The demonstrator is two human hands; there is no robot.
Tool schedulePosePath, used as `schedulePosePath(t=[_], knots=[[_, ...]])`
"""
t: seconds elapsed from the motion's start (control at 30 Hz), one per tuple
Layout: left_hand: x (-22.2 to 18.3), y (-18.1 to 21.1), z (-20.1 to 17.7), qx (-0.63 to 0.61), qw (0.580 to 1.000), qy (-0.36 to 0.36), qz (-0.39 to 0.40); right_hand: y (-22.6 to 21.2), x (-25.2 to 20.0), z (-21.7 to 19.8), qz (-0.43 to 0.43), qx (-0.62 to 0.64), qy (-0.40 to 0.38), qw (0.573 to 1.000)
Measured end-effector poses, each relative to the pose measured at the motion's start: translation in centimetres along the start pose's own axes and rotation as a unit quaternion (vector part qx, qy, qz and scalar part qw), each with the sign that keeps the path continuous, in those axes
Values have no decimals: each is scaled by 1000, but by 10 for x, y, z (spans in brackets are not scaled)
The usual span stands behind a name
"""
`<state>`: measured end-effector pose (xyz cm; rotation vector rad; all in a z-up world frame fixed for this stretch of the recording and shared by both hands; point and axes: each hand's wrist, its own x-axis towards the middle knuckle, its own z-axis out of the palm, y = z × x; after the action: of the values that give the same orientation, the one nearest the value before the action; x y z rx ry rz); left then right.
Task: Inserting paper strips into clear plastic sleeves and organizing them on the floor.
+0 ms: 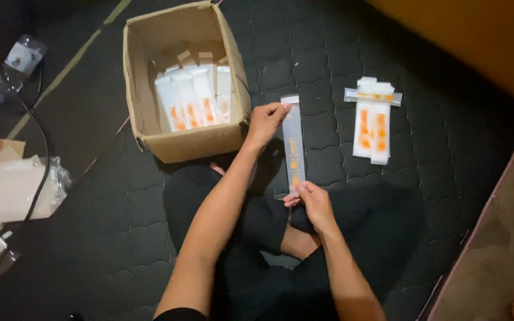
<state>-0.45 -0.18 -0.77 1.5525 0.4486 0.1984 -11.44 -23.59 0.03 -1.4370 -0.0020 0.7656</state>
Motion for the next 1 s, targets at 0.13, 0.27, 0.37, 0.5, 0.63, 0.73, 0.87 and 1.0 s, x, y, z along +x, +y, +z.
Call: schedulePosePath(t=[0.13, 0.27, 0.37, 0.5, 0.63, 0.73, 0.87, 1.0], knots=[[0, 0, 5, -2, 1000, -7, 27, 8, 1, -1, 1, 17, 13, 1000], [0, -2, 3, 10, 999, -10, 40, 20, 7, -2, -8, 13, 7, 1000], [-7, 6, 0, 26, 999, -10, 46, 31, 12, -3, -18, 14, 2, 1000], [-5, 2, 0, 4, 999, -15, 38, 28, 9, -3, -15, 14, 4, 1000], [-10, 12, 1, 12, 999, -9, 42, 30, 11, -4, -15, 23, -6, 1000], [-8, 6, 1, 2, 999, -16, 41, 25, 7, -3, -9, 3, -4, 1000], [-6, 7, 1, 4, 999, -13, 44, 31, 10, -3, -17, 0, -2, 1000], [-2, -5, 2, 7, 999, -14, 42, 26, 6, -4, -16, 0, -3, 1000]])
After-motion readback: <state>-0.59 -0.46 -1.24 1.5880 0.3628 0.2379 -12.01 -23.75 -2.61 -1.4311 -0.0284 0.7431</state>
